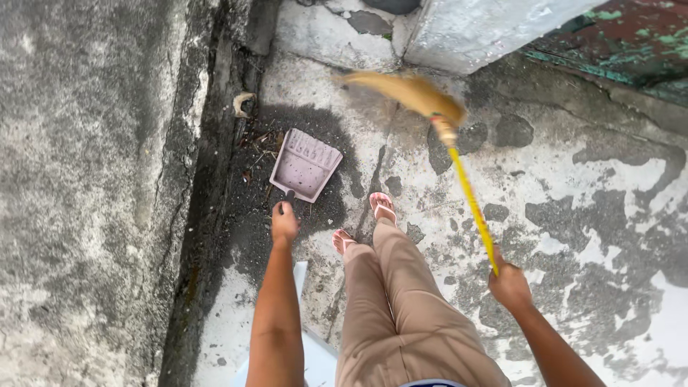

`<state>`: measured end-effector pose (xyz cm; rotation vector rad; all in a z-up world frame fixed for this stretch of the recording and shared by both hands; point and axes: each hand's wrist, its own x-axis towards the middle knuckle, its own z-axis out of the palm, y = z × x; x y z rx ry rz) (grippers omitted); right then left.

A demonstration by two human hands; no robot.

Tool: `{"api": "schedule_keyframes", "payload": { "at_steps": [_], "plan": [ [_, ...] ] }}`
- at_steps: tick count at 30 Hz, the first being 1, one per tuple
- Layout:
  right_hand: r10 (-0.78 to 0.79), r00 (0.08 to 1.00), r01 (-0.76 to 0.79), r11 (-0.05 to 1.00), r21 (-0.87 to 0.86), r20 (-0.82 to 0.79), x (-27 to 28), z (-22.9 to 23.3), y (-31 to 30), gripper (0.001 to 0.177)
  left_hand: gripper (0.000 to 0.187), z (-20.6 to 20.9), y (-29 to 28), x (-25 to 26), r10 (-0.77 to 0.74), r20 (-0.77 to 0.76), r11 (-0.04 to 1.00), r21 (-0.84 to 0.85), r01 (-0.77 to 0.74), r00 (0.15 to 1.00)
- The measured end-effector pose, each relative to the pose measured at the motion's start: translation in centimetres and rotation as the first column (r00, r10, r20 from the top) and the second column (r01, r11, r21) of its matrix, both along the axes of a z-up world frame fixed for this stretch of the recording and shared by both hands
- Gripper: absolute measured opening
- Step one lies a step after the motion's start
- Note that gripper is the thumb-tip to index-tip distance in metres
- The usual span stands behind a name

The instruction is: The person sweeps debris from a concrete outdoor floor into a pile using a broom and then brushes the debris into a dustpan.

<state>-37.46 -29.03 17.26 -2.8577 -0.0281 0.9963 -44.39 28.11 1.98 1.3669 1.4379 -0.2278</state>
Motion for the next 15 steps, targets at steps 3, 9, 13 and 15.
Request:
{"api": "schedule_keyframes", "payload": {
  "at_steps": [3,9,13,15],
  "plan": [
    [-0.103,0.995,0.103,0.988,-0.112,0.000,2.6,-4.5,0.3,0.078,0.060,0.0,2.2,-1.1,-0.124,-0.040,0.989,0.073,0.126,0.992],
    [-0.323,0.946,0.322,0.946,-0.041,-0.033,8.4,-15.2,9.9,0.042,0.066,-0.7,3.0,-2.2,-0.151,0.066,0.989,0.011,0.150,0.986],
    [-0.270,0.947,0.299,0.940,0.162,-0.175,3.2,-17.4,20.2,0.040,0.054,1.2,3.9,-2.0,-0.353,-0.124,0.919,0.142,0.369,0.927],
    [-0.236,0.941,0.280,0.945,0.168,-0.244,0.8,-15.5,23.4,0.042,0.048,1.9,4.5,-2.1,-0.384,-0.133,0.886,0.225,0.405,0.914]
  ]
}}
